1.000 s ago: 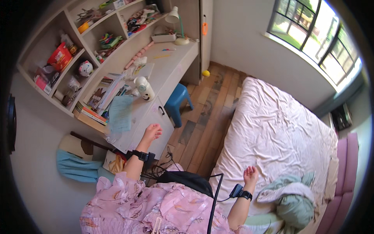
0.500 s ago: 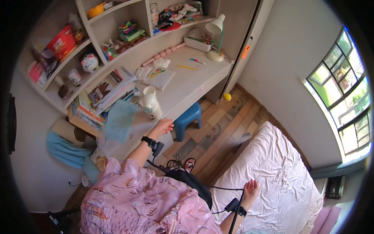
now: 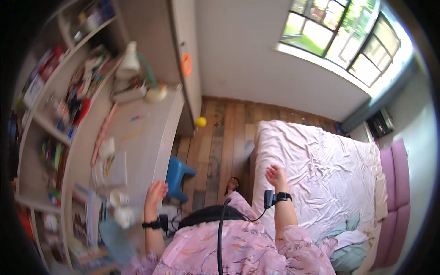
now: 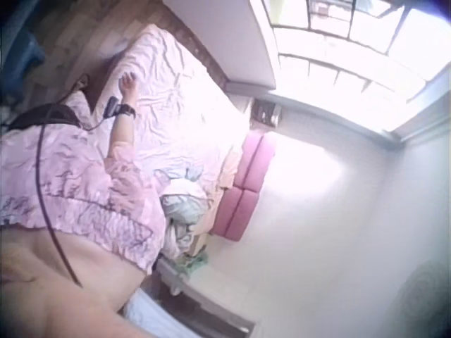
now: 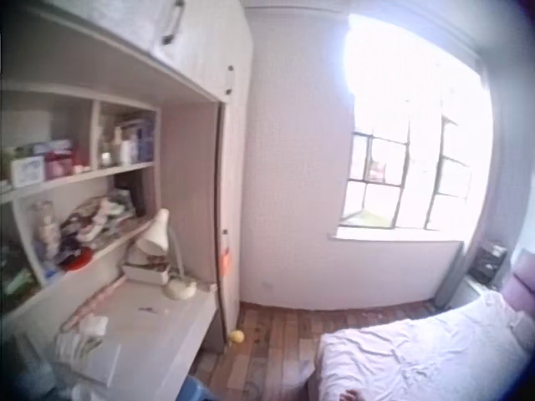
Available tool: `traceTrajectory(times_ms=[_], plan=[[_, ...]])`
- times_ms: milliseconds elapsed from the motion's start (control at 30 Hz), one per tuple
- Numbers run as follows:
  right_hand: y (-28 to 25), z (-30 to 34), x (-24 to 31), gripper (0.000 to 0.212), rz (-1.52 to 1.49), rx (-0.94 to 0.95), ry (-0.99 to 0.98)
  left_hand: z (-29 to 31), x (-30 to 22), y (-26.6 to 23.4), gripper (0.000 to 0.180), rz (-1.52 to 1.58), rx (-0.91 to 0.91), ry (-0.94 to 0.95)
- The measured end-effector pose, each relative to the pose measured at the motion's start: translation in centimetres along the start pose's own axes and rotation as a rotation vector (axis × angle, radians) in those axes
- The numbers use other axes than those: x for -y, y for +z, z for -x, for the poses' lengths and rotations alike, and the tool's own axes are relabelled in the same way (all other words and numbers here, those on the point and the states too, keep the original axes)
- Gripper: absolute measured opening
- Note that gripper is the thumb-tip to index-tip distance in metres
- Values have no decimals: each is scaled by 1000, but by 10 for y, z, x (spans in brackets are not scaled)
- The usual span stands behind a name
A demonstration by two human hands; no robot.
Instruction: Folding various pieces of baby clothing and towels on a bed and a chair.
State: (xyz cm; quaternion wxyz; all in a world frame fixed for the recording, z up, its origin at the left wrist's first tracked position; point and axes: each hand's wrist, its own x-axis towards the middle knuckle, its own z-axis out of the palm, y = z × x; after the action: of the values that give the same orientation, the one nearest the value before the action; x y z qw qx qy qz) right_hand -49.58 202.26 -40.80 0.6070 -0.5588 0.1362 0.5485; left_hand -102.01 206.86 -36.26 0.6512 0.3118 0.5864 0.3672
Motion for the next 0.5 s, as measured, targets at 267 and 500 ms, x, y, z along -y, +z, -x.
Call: traceTrajectory(times_ms=[267, 500], plan=[[27, -116, 44, 19, -156, -167, 14, -96, -62, 56, 27, -184, -66, -16], [36, -227, 116, 14, -353, -278, -49, -246, -146, 182, 30, -354, 108, -6]])
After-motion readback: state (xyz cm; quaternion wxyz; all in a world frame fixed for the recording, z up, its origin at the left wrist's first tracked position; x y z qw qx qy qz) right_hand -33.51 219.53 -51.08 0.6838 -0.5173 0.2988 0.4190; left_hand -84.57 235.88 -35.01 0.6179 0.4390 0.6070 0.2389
